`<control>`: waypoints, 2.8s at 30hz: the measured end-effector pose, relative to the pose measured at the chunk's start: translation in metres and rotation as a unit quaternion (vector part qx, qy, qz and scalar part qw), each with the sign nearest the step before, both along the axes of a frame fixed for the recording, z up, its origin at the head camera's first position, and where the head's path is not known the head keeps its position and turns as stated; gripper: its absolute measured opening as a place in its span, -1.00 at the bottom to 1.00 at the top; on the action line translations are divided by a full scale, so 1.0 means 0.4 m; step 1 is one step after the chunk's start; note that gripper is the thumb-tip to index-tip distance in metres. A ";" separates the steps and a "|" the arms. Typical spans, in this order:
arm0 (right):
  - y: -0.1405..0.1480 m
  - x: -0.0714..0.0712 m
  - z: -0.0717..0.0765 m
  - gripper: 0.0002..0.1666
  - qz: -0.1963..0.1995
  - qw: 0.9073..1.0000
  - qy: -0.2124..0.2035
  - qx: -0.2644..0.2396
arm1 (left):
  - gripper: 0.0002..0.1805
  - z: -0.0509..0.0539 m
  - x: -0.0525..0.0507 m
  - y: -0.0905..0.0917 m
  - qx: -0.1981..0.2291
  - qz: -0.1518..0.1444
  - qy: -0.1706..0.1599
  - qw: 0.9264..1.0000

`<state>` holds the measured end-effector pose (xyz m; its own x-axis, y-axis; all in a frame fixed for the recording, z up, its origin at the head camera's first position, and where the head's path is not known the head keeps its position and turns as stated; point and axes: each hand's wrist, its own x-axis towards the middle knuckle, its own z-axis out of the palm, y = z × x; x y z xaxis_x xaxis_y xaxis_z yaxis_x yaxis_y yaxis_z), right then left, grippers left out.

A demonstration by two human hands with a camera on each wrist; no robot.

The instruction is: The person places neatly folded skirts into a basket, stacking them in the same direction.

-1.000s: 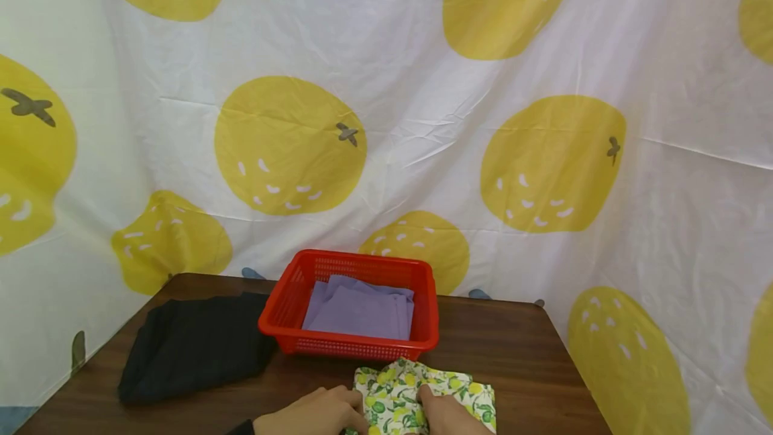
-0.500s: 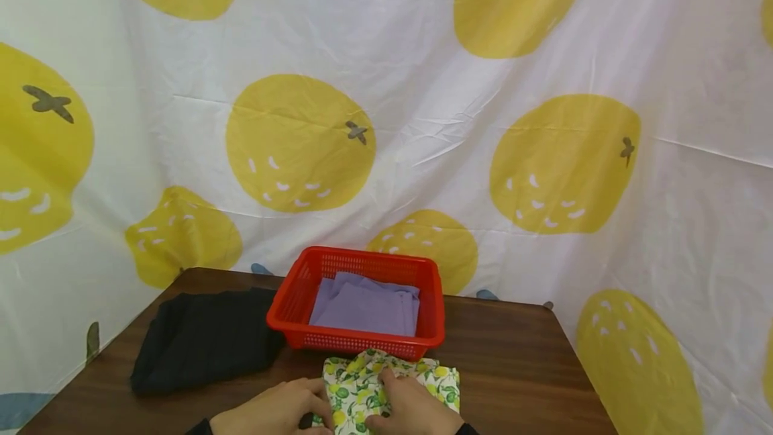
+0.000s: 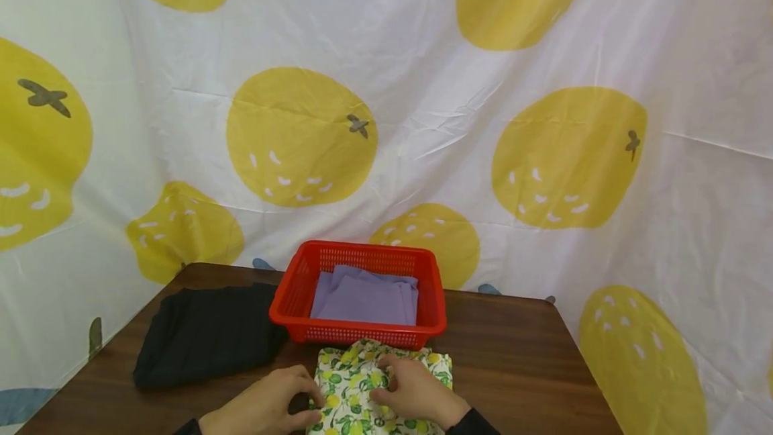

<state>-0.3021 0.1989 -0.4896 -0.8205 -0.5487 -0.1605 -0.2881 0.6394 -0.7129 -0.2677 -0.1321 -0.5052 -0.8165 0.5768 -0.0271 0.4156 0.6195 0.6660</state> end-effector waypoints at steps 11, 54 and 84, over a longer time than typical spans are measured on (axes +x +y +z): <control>0.125 0.039 0.022 -0.27 -0.161 0.984 0.072 0.026 | -0.66 0.001 -0.004 -0.008 -0.031 0.109 -0.022 0.993; 0.083 0.065 -0.070 -0.55 -0.153 0.969 -0.135 -0.141 | -0.83 -0.034 -0.048 0.099 0.076 0.089 -0.118 0.986; 0.097 0.105 0.152 -0.42 -0.109 0.930 -0.204 -0.285 | -0.85 0.199 0.002 0.056 0.156 0.002 -0.024 0.987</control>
